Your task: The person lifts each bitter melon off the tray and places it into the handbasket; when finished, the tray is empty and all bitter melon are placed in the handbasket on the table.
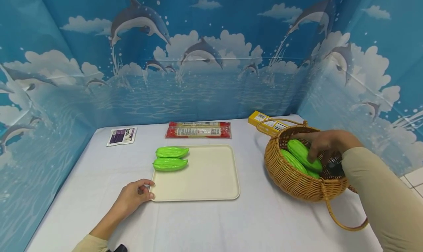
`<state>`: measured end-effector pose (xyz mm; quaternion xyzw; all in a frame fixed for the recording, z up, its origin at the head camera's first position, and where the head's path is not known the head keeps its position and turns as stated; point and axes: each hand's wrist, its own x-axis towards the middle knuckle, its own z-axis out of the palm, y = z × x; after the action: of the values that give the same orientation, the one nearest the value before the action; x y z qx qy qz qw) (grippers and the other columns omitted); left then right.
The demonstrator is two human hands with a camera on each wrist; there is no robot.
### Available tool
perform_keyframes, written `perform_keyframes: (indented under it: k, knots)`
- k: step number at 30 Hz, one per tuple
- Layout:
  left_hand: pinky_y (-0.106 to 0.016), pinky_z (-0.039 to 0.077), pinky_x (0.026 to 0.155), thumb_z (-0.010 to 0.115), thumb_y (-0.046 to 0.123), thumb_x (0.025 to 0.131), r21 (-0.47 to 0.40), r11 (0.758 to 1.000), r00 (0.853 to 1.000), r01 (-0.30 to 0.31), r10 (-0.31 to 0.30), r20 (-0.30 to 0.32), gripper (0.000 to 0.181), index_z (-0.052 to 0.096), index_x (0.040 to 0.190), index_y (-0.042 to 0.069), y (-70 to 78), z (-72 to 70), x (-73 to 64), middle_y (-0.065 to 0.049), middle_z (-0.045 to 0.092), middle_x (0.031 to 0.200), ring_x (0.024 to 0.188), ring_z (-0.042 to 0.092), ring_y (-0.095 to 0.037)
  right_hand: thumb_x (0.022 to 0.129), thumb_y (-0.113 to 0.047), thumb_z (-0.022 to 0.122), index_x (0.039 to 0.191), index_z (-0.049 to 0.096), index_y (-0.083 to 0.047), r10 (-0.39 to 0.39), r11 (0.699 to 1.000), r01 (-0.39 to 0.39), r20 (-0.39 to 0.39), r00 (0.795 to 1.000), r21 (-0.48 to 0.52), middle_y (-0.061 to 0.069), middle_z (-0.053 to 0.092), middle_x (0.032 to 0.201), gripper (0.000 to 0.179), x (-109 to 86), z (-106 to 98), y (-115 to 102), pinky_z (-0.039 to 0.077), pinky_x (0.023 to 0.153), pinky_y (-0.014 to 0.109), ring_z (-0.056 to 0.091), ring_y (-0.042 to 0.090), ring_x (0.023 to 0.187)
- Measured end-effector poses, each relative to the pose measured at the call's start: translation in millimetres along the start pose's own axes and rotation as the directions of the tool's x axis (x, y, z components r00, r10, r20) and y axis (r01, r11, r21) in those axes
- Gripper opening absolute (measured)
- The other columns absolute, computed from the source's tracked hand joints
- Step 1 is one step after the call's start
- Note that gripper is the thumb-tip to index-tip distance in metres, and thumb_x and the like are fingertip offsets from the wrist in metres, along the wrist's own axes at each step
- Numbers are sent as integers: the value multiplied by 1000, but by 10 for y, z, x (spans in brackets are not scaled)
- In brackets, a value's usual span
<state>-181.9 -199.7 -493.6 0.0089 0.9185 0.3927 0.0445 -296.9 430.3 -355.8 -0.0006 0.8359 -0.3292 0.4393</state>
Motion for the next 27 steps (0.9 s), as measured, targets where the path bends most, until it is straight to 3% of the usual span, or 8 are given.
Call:
perform_keyframes:
  k: [2, 5, 11, 13, 16, 19, 22, 27]
  knots:
    - [-28, 40, 65, 84, 13, 83, -2, 1000, 1000, 1, -1, 2, 30, 73, 111, 12, 0, -3, 0, 3, 58, 79, 70, 49, -14, 80, 6, 70, 164, -7, -18, -2, 1000, 2, -9, 1000, -10, 43, -10, 156, 117, 1, -11, 12, 49, 60, 38, 42, 18, 60]
    - [-29, 40, 65, 84, 13, 83, -3, 1000, 1000, 2, -2, 2, 30, 73, 111, 12, -1, -7, 2, 3, 58, 79, 70, 49, -14, 81, 4, 71, 164, -7, -14, -33, 998, 32, -25, 999, -62, 43, -11, 156, 115, 3, -30, 19, 49, 64, 40, 53, 32, 77]
    - [-29, 40, 67, 84, 12, 83, -6, 1000, 1000, -3, 3, -2, 30, 73, 111, 13, -8, -3, 7, 3, 58, 79, 71, 49, -14, 83, 0, 72, 164, -7, -16, -42, 999, 41, -22, 999, -35, 44, -6, 156, 114, 9, -32, 28, 51, 65, 43, 53, 28, 77]
    - [-29, 40, 67, 84, 12, 83, -10, 1000, 1000, -6, 6, 0, 30, 73, 111, 12, -7, 1, 6, 3, 59, 79, 72, 49, -14, 84, -1, 73, 164, -7, -14, -64, 996, 64, -13, 998, -58, 44, -8, 156, 113, 7, -33, 31, 52, 71, 45, 55, 42, 103]
    - [-29, 40, 67, 84, 12, 83, -12, 1000, 1000, -5, 5, 1, 30, 73, 112, 12, -3, 4, 2, 3, 59, 80, 72, 49, -14, 85, -7, 75, 163, -4, -10, -104, 986, 101, -18, 994, -135, 44, -7, 156, 111, -11, -42, 30, 51, 86, 53, 25, 64, 135]
    - [-28, 41, 66, 84, 12, 83, -7, 1000, 1000, 0, 0, -5, 31, 73, 112, 12, -4, 5, -2, 3, 59, 80, 71, 49, -14, 87, -14, 77, 163, -1, -7, -126, 975, 118, -26, 992, -190, 45, 4, 155, 109, -55, -52, 13, 47, 96, 63, 12, 69, 138]
    - [-28, 40, 64, 84, 11, 83, -5, 1000, 1000, 6, -6, -8, 31, 73, 112, 12, -6, 6, 0, 3, 59, 80, 70, 49, -14, 89, -21, 78, 161, 2, -3, -159, 960, 143, -50, 986, -243, 46, 18, 151, 106, -130, -57, -23, 47, 95, 64, 24, 68, 135]
    - [-27, 40, 62, 84, 11, 83, -15, 1000, 1000, 10, -10, 1, 33, 73, 113, 11, -9, 9, 4, 3, 59, 80, 70, 49, -15, 92, -23, 76, 158, 11, -1, -234, 940, 193, -118, 965, -282, 39, 41, 142, 96, -294, -53, -107, 55, 85, 51, 51, 53, 123]
